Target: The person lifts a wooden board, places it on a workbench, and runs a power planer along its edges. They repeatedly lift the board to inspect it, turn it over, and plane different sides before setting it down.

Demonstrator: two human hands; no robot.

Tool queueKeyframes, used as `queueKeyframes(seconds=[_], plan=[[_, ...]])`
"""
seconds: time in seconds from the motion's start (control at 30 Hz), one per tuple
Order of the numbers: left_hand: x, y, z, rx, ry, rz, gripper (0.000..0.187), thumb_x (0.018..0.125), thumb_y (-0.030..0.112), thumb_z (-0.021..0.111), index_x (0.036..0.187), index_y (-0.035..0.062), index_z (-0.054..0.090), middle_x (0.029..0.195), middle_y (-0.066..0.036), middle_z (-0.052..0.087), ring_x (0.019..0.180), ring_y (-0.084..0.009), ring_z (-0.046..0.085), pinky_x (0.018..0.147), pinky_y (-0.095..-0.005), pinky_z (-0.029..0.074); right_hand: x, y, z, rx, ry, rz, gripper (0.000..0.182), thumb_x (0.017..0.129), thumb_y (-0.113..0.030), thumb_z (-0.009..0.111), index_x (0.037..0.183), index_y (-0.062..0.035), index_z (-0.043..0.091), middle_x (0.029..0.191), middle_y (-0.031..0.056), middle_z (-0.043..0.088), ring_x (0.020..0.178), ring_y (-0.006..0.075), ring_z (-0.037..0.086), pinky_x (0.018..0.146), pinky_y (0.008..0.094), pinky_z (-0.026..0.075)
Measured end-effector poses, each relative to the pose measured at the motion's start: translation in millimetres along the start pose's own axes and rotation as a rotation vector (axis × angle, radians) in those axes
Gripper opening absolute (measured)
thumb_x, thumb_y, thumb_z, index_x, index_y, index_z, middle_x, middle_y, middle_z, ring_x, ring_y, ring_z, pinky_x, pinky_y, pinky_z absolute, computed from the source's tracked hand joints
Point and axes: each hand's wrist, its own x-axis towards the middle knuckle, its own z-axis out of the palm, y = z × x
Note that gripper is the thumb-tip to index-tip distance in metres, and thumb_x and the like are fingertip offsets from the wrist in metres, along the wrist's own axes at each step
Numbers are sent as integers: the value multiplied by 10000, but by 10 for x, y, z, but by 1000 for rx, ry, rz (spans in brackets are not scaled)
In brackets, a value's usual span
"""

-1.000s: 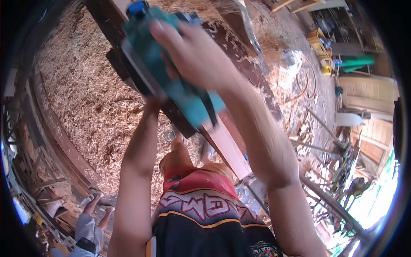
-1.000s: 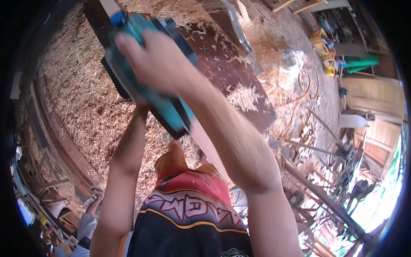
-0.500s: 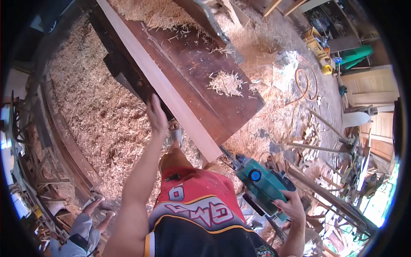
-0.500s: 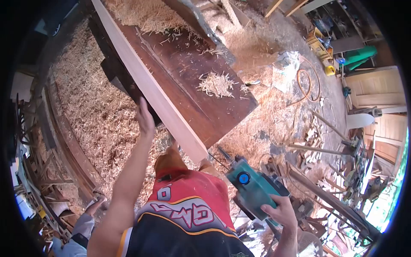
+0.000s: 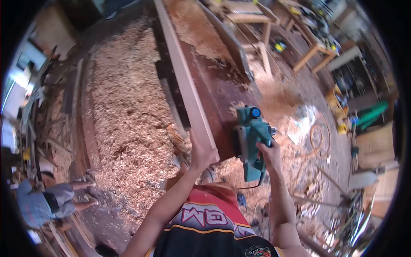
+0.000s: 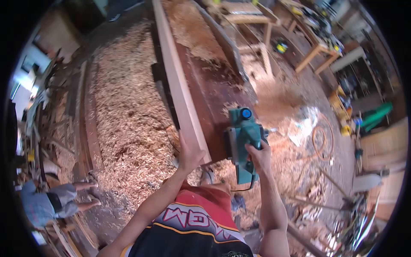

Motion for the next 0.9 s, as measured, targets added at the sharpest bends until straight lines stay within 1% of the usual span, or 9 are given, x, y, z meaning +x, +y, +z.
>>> queueKeyframes(seconds=[0.1, 0.23, 0.33, 0.4, 0.47, 0.53, 0.7, 0.77, 0.9], plan=[[-80, -190, -291, -224, 33, 48, 1033, 757, 114, 778, 1527, -50, 110, 1385, -234, 477, 1223, -307, 560, 999, -372, 486, 545, 14, 260, 35, 14, -36, 162, 846, -142, 725, 916, -10, 663, 672, 23, 605, 462, 121, 553, 439, 274, 420], [-151, -446, -477, -175, 160, -259, 797, 785, 191, 810, 1395, -65, 367, 1255, -185, 601, 1121, -264, 623, 961, -364, 514, 837, 27, 410, 44, 15, -89, 256, 845, -203, 735, 980, 8, 684, 772, 61, 645, 538, 155, 605, 510, 308, 479], [-212, -398, -656, -301, 117, -316, 645, 805, 194, 802, 1306, -58, 485, 1153, -155, 660, 1052, -234, 654, 922, -350, 536, 927, 175, 312, -332, 105, -343, 439, 825, -230, 758, 1166, 22, 645, 1012, 155, 666, 886, 268, 673, 798, 404, 535], [-241, -234, -767, -432, 86, -291, 628, 820, 176, 787, 1316, -57, 481, 1168, -154, 657, 1060, -226, 652, 918, -350, 538, 460, -54, 552, -516, 367, -785, 667, 796, -255, 786, 1346, 23, 529, 1277, 230, 577, 1230, 373, 530, 1064, 470, 401], [-250, -67, -859, -562, 21, -251, 592, 867, 179, 735, 1343, -54, 473, 1196, -150, 648, 1077, -223, 650, 913, -354, 546, -24, -252, 730, -588, 87, -1037, 860, 752, -270, 834, 1447, 19, 417, 1446, 258, 449, 1345, 423, 427, 1132, 465, 337], [-355, 570, -1010, -736, -28, -292, 582, 896, 206, 698, 1366, -45, 466, 1216, -148, 640, 1088, -229, 648, 913, -354, 552, -549, -490, 913, -416, -465, -898, 1012, 655, -249, 919, 1469, 31, 385, 1502, 261, 400, 1418, 417, 369, 1172, 464, 310], [-385, 1761, -1292, -980, -154, -112, 582, 982, 340, 593, 1433, 6, 435, 1303, -130, 602, 1188, -262, 621, 926, -386, 566, -759, -1305, 1290, -538, -177, -1499, 748, 614, -32, 810, 1314, -66, 547, 1455, 262, 447, 1301, 432, 514, 1066, 465, 471], [-322, 2139, -1330, -1041, -198, 49, 678, 988, 518, 522, 1461, 46, 406, 1337, -124, 583, 1258, -269, 580, 936, -451, 557, -754, -1813, 1352, -511, -121, -1684, 680, 587, -13, 830, 1217, -43, 576, 1361, 227, 550, 1281, 422, 531, 1058, 492, 482], [-227, 2658, -1509, -1013, -297, 143, 919, 888, 847, 295, 1524, 185, 330, 1435, -50, 513, 1250, -225, 561, 993, -450, 478, -1000, -2532, 1399, -431, -16, -1577, 645, 545, -1, 847, 1153, -28, 634, 1278, 186, 640, 1266, 351, 579, 1024, 425, 501]])
